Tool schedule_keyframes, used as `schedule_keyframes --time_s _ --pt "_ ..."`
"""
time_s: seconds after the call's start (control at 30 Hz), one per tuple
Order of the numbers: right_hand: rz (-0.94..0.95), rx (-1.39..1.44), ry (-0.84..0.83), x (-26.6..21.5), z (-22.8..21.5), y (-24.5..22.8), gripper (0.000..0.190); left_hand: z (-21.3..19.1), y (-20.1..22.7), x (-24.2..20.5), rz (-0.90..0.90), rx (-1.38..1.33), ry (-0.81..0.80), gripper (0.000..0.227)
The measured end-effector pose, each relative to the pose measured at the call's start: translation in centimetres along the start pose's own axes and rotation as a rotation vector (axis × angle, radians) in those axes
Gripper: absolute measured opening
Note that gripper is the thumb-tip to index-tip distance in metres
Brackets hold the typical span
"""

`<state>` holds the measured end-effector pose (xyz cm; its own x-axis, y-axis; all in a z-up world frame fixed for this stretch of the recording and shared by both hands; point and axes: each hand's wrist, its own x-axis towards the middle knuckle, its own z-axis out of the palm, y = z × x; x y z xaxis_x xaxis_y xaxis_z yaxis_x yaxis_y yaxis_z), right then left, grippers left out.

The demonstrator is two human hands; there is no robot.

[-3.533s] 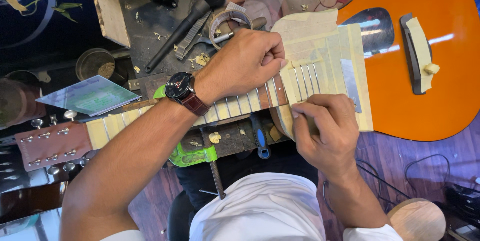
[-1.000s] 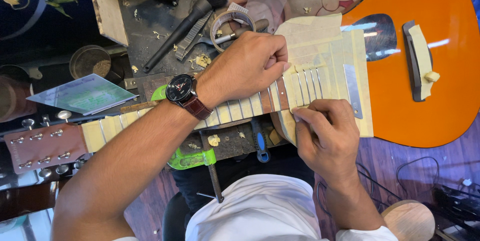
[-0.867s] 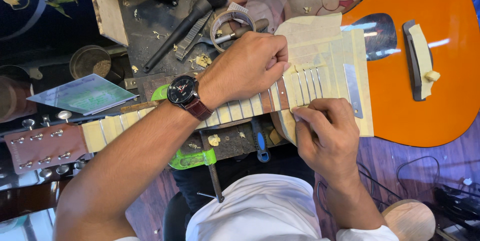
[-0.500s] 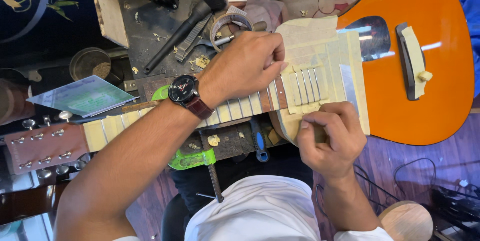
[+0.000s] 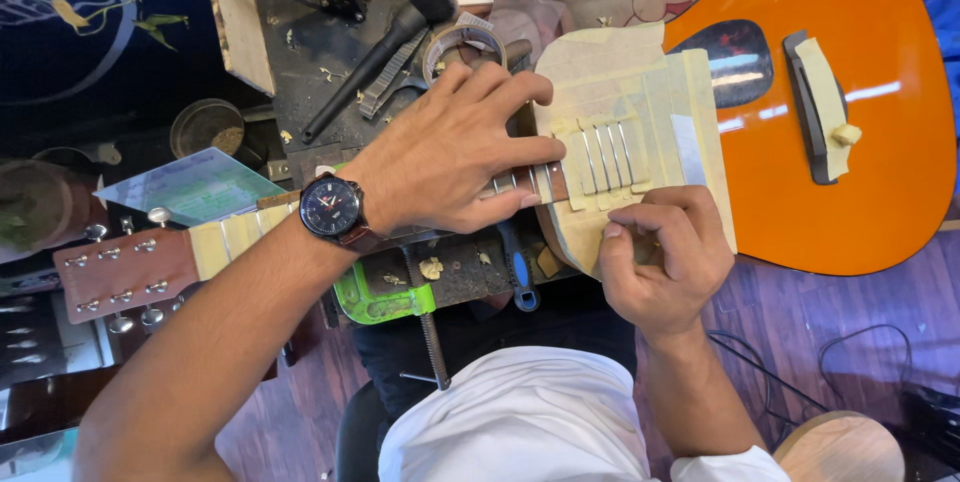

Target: The person uses a metal scraper to remove old material from the fretboard of an acoustic guitar. They repeatedly scrape along the frets and remove debris by hand.

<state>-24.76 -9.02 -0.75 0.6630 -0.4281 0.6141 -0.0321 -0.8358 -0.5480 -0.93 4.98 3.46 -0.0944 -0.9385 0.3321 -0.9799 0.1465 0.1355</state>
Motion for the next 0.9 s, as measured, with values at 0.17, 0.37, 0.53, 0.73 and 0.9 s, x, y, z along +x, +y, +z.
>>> schedule_keyframes --time_s 0.17,0.37,0.53,0.73,0.9 --pt "-0.003 0.013 0.006 0.0 0.0 0.0 0.007 0.6 -0.3 -0.1 -0.044 -0.083 0.001 0.043" --pt "0.003 0.023 0.009 -0.2 0.1 0.0 0.007 0.6 -0.1 -0.1 -0.039 -0.031 0.018 0.037" --pt "0.009 0.032 0.008 -0.2 0.1 0.0 0.008 0.6 0.2 -0.1 0.005 -0.097 0.016 0.028" --pt "-0.019 0.029 0.008 -0.2 0.1 0.1 0.008 0.7 0.6 -0.1 0.064 -0.089 -0.04 0.026" --pt "-0.004 0.027 0.008 -0.4 0.1 0.1 0.007 0.7 0.8 -0.1 0.072 -0.086 -0.03 0.026"
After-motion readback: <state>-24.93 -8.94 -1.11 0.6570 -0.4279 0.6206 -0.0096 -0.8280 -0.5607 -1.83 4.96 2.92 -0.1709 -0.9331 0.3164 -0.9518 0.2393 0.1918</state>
